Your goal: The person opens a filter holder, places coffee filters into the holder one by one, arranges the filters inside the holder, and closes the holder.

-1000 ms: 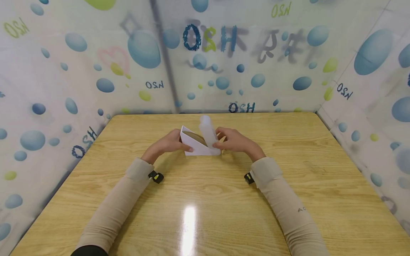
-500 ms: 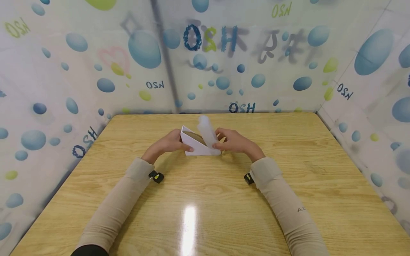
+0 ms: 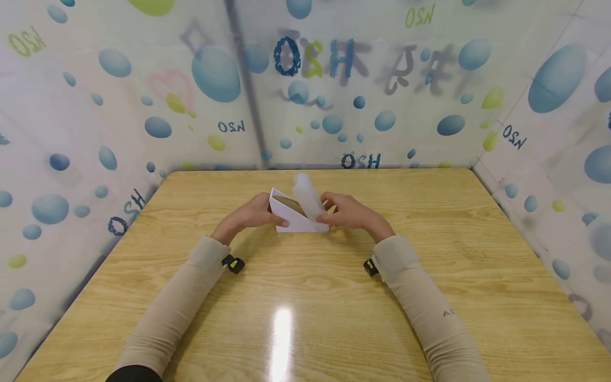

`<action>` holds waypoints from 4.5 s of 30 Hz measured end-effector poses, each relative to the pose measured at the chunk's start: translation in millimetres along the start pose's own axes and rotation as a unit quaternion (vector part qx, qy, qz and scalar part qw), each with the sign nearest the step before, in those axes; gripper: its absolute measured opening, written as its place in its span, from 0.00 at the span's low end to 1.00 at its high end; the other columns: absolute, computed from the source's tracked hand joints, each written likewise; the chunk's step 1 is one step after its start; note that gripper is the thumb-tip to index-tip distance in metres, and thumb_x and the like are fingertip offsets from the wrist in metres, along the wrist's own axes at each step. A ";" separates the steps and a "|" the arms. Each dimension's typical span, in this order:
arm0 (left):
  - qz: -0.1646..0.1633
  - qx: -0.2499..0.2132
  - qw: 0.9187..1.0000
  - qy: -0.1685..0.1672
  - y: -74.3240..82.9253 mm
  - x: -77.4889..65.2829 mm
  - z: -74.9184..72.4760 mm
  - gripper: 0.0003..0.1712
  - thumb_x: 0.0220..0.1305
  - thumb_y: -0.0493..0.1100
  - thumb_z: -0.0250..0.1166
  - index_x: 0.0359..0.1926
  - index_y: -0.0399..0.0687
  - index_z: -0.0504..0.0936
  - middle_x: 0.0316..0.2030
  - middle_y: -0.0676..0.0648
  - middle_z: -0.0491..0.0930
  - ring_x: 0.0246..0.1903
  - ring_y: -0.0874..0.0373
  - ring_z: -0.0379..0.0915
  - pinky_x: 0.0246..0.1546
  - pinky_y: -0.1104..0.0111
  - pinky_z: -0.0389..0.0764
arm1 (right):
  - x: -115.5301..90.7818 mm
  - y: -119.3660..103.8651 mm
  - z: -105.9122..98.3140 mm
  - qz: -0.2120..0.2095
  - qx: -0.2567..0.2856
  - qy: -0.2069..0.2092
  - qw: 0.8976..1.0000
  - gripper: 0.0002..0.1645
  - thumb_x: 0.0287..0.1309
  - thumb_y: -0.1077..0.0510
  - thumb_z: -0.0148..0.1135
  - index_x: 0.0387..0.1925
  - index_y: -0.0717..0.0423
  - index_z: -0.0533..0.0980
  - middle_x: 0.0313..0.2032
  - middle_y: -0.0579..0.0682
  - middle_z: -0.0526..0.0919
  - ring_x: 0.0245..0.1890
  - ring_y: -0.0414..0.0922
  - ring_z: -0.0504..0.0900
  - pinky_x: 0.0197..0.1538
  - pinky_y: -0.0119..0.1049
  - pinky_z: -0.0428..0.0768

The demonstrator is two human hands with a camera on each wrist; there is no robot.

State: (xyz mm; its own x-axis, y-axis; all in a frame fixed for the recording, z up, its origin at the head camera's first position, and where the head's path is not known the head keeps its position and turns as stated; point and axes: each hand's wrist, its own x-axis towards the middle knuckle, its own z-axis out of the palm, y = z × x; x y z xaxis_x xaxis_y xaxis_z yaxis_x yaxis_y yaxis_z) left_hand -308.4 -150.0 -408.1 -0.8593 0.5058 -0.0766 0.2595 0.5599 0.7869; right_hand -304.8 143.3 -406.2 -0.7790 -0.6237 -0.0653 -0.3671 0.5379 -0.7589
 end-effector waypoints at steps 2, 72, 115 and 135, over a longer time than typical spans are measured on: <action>-0.001 0.000 1.000 0.000 0.7 -0.3 0.1 0.24 0.58 0.38 0.77 0.54 0.39 0.81 0.48 0.39 0.87 0.42 0.53 0.84 0.40 0.67 0.81 | -0.1 -0.2 -0.1 0.000 -0.001 -0.001 1.000 0.21 0.69 0.53 0.65 0.58 0.56 0.72 0.58 0.63 0.82 0.50 0.55 0.85 0.48 0.44 0.86; 0.007 0.004 1.000 -0.003 3.6 -1.3 -1.0 0.23 0.58 0.38 0.76 0.55 0.41 0.82 0.49 0.40 0.87 0.42 0.54 0.82 0.41 0.67 0.80 | -1.0 -0.6 1.5 0.009 -0.017 -0.035 0.999 0.27 0.70 0.59 0.63 0.67 0.56 0.68 0.61 0.67 0.78 0.48 0.56 0.86 0.47 0.48 0.86; 0.002 0.007 1.000 -0.004 2.7 -0.6 -0.7 0.24 0.59 0.39 0.76 0.56 0.43 0.80 0.47 0.41 0.86 0.40 0.55 0.80 0.40 0.67 0.79 | -1.0 -6.7 3.2 0.001 -0.053 -0.035 0.998 0.29 0.71 0.57 0.62 0.70 0.55 0.68 0.62 0.65 0.79 0.50 0.56 0.86 0.47 0.44 0.86; 0.006 0.004 1.000 -0.003 3.5 -1.1 -1.4 0.23 0.59 0.39 0.76 0.54 0.42 0.81 0.46 0.42 0.86 0.38 0.56 0.78 0.39 0.67 0.77 | 1.8 -5.5 4.6 0.004 -0.061 -0.033 0.998 0.29 0.71 0.57 0.63 0.69 0.53 0.69 0.61 0.64 0.80 0.48 0.54 0.86 0.46 0.42 0.86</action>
State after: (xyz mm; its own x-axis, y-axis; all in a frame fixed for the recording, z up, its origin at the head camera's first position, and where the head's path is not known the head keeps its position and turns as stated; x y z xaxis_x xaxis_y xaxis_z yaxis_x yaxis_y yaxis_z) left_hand -307.2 -149.5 -404.4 -0.8528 0.5175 -0.0708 0.2743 0.5591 0.7824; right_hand -301.9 136.7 -405.1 -0.7476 -0.6538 -0.1165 -0.4241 0.6051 -0.6738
